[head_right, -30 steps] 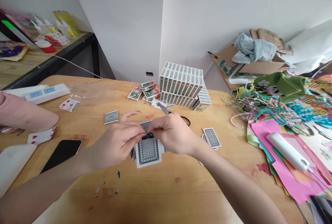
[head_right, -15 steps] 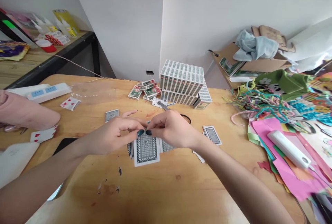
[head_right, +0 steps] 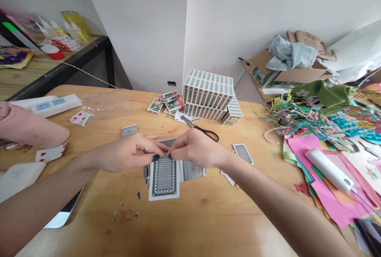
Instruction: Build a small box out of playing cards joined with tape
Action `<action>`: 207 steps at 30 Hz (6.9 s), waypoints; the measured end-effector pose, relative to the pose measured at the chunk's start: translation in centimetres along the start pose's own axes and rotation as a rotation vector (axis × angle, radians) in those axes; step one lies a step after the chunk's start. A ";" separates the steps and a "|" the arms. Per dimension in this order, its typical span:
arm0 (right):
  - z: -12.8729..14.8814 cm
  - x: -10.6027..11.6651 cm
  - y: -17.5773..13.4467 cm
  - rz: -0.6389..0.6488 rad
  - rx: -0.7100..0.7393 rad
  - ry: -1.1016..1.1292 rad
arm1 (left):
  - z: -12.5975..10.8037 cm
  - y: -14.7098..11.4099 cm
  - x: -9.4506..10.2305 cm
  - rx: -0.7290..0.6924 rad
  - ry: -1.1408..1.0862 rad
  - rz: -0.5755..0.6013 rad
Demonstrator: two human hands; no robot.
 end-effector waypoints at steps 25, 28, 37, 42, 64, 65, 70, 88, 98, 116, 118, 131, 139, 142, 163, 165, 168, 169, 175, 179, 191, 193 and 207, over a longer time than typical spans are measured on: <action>0.2 1.7 0.0 0.102 0.057 0.171 | -3.1 -2.1 2.0 -0.053 0.616 -0.194; 0.7 1.6 0.1 0.114 0.080 0.221 | -5.2 -2.2 0.2 -0.128 0.879 -0.203; 0.6 0.4 0.3 0.178 0.052 0.296 | -5.7 -2.0 -0.5 -0.176 1.102 -0.239; 0.3 0.7 0.3 0.111 0.020 0.311 | -6.1 -2.0 -0.7 -0.237 1.123 -0.283; 0.2 1.6 1.0 0.020 0.007 0.365 | -5.7 -1.6 -0.4 -0.228 1.057 -0.263; 0.3 1.9 0.9 0.012 0.015 0.378 | -5.8 -1.7 -0.1 -0.233 1.057 -0.265; 0.6 2.1 0.6 0.092 -0.019 0.487 | -5.9 -2.1 0.4 -0.354 1.072 -0.259; -2.3 9.2 1.5 -0.465 0.249 0.490 | -0.5 -0.2 4.5 -0.212 0.788 -0.369; -10.7 1.1 4.6 -0.124 0.190 0.467 | 7.6 -0.4 8.4 0.295 0.353 -0.597; -14.5 1.1 4.4 -0.567 -0.036 0.738 | 11.6 -8.9 2.2 0.541 0.090 -0.995; -14.8 1.1 4.4 -0.580 -0.065 0.657 | 11.2 -9.4 0.9 0.607 0.150 -0.938; -8.7 2.2 1.1 -1.121 0.120 -0.050 | 11.9 -10.8 -1.0 0.630 0.222 -0.886; -2.0 -6.1 4.6 -0.766 0.445 -0.563 | 13.2 -11.6 -2.0 0.593 -0.148 -1.054; -2.3 -6.1 5.2 -0.798 0.431 -0.597 | 14.1 -11.6 -3.0 0.547 -0.484 -1.140; -2.0 -6.1 5.0 -0.822 0.407 -0.628 | 14.5 -11.2 -2.2 0.542 -0.446 -1.126; -2.0 -6.1 5.0 -0.824 0.406 -0.625 | 14.3 -11.1 -2.0 0.551 -0.423 -1.114; -1.9 -6.1 4.9 -0.828 0.404 -0.621 | 14.2 -10.7 -2.1 0.573 -0.451 -1.084; -1.9 -6.1 4.9 -0.828 0.404 -0.620 | 14.2 -10.6 -2.2 0.579 -0.464 -1.082; -1.9 -6.1 4.9 -0.825 0.411 -0.621 | 14.6 -10.8 -2.4 0.568 -0.429 -1.103; -1.8 -6.0 4.8 -0.838 0.422 -0.610 | 14.6 -11.3 -2.2 0.562 -0.407 -1.138; -1.9 -5.9 4.9 -0.855 0.426 -0.601 | 14.1 -10.1 -1.5 0.535 -0.392 -0.982; -1.9 -5.9 4.9 -0.855 0.429 -0.599 | 13.8 -10.0 -1.2 0.546 -0.361 -0.964; -1.9 -5.9 4.9 -0.850 0.424 -0.591 | 14.0 -10.8 -0.7 0.652 -0.308 -1.041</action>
Point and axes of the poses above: each hand's wrist, its own y-axis towards the middle knuckle, its own x-axis out of the back of the hand, z = x × y, the point moved 10 cm from there along y, towards the middle knuckle, and after that the axes turned 13 degrees about -x, right-handed, at the moved point
